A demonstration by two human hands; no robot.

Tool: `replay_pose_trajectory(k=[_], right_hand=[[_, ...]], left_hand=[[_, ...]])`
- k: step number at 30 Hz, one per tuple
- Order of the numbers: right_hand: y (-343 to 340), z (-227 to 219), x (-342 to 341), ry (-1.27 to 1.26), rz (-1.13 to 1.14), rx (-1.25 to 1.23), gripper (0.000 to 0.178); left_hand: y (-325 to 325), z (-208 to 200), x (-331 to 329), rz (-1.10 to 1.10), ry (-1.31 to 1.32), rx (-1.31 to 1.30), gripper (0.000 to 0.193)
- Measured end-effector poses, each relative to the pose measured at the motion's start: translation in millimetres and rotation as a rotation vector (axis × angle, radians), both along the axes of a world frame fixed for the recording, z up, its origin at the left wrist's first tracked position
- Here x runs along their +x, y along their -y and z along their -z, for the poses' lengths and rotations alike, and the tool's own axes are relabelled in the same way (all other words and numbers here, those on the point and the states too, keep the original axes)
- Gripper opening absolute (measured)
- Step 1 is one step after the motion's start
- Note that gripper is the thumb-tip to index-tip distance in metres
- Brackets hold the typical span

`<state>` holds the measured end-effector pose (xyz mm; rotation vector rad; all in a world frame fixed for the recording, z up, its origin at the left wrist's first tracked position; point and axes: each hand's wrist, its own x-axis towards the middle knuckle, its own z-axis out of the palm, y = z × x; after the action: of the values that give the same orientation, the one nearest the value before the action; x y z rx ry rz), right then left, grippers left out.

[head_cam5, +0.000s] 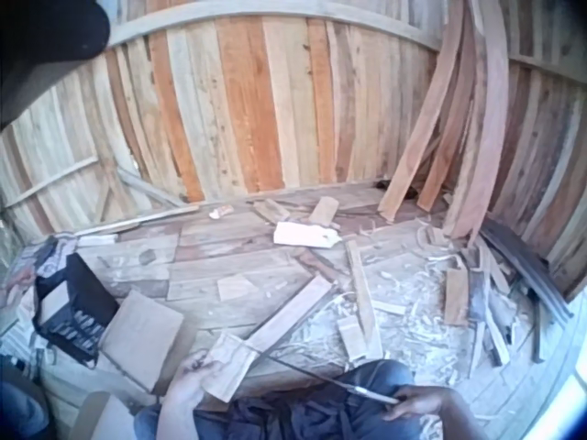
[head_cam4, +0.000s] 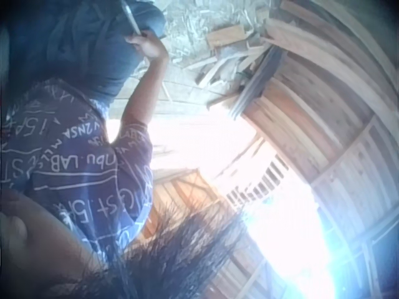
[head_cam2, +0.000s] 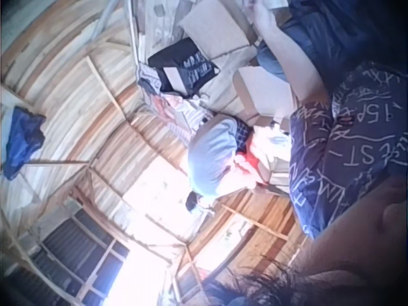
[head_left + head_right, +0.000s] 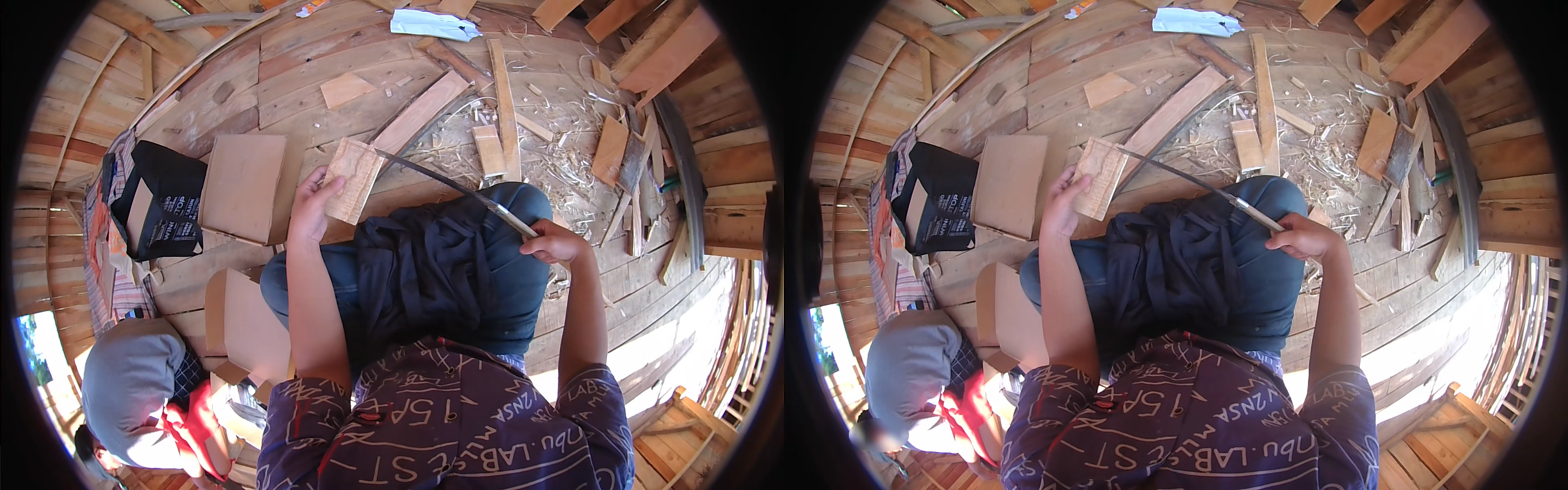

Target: The person saws a piece of wood by hand, turns the wood over, and continues sawing.

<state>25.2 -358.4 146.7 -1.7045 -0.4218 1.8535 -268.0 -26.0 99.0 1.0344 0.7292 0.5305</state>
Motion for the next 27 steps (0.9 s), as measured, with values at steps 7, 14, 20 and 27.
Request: replay_pose_trajectory(k=[7,14,20,27], right_hand=[[3,2,1,-0.01,0.024,-0.004,0.03],[6,4,-6,0.133,0.015,0.048,0.025],[13,11,-6,0.075,0.077,0.085,0.023],[1,-5,-11,0.279,-0.046,0.011,0.025]], left_hand=[[-2,6,-2,0.044,-0.033,-0.203,0.03],[-5,19,-2,0.1,-0.196,0.113,0.029],[-5,1,-6,0.09,-0.007,-0.144,0.033],[-8,7,-3,0.109,-0.24,0.225,0.025]])
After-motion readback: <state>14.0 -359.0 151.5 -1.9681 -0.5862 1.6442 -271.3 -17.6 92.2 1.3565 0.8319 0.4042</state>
